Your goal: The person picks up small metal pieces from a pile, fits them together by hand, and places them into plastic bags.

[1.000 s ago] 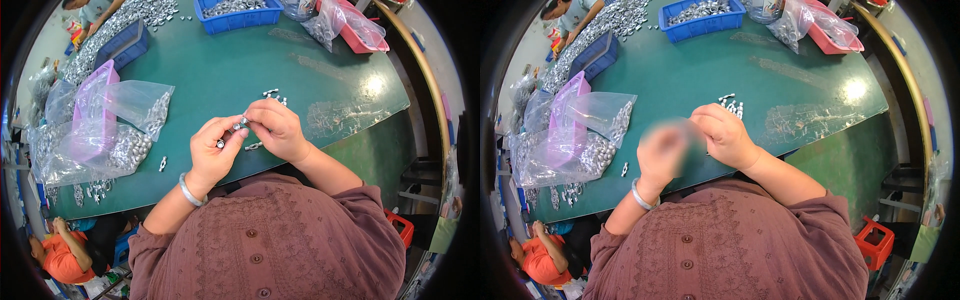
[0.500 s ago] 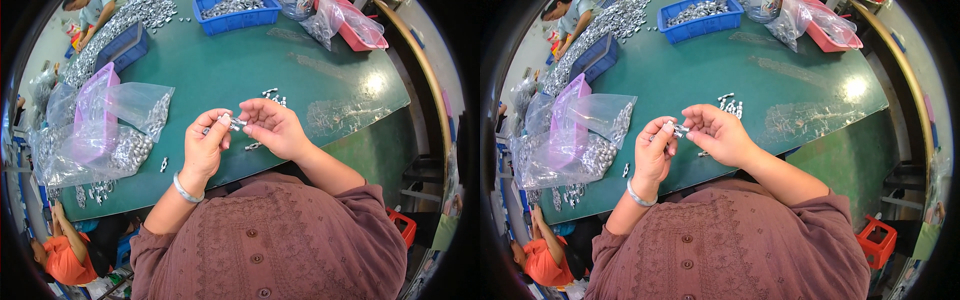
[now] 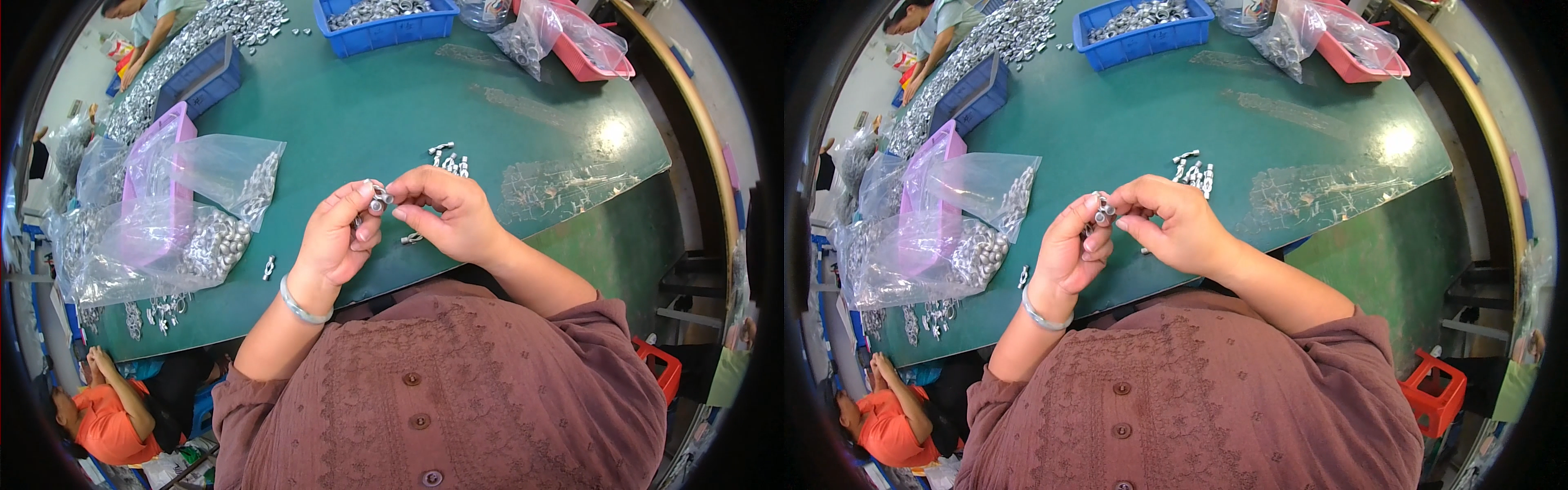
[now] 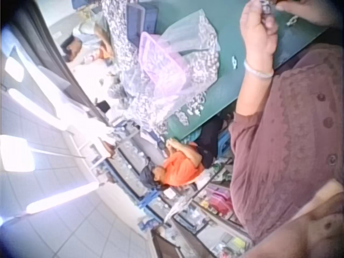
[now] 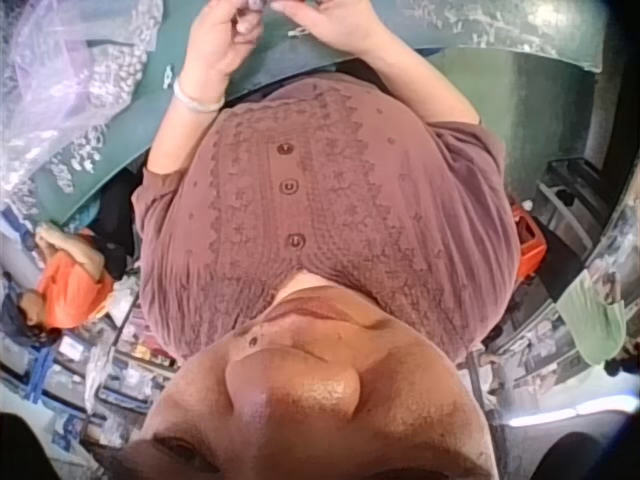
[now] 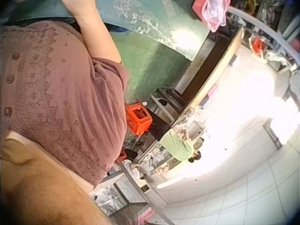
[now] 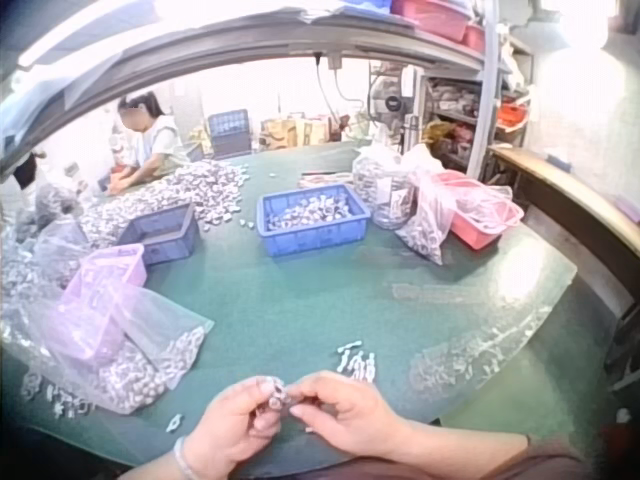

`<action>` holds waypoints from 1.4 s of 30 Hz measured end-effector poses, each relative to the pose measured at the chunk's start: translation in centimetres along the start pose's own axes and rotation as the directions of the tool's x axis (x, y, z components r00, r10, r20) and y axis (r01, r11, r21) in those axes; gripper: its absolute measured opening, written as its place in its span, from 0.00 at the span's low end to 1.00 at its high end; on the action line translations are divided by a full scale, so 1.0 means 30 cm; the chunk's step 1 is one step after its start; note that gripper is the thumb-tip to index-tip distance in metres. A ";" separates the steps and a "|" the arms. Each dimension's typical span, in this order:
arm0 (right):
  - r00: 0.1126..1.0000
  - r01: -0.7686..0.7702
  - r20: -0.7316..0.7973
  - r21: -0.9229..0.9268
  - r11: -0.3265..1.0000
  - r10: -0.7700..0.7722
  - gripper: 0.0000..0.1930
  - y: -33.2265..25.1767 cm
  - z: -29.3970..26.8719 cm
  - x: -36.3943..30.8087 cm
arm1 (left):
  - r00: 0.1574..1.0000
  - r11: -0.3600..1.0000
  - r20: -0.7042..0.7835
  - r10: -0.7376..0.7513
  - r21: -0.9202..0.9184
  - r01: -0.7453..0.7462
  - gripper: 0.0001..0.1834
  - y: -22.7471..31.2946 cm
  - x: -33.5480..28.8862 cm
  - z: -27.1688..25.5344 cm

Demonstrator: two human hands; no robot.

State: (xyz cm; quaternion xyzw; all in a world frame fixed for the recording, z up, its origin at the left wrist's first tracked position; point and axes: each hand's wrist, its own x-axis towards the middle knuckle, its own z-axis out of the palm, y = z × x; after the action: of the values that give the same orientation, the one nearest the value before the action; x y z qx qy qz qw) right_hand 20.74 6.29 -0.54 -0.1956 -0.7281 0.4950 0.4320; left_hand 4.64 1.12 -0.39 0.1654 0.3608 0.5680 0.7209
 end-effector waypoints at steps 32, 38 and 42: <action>0.956 0.279 0.069 -0.497 0.821 -0.284 0.11 0.019 -0.024 -0.051 | 0.981 0.912 -0.042 0.190 0.377 -0.160 0.08 -0.100 -0.043 0.018; 0.984 0.164 0.014 -0.458 0.874 -0.177 0.11 0.024 -0.081 -0.039 | 0.990 0.983 0.032 -0.135 -0.119 0.137 0.09 -0.061 -0.020 -0.038; 0.986 0.109 -0.035 -0.605 0.789 -0.163 0.09 0.056 -0.153 -0.036 | 0.971 0.927 0.123 -0.207 -0.293 0.235 0.09 -0.057 -0.014 -0.045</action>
State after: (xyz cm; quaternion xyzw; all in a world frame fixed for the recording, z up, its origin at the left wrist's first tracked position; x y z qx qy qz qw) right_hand 24.87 8.77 -1.87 -0.2904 -0.8404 0.1977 0.4127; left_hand 4.84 -0.03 -2.29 0.0356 0.2522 0.5242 0.8126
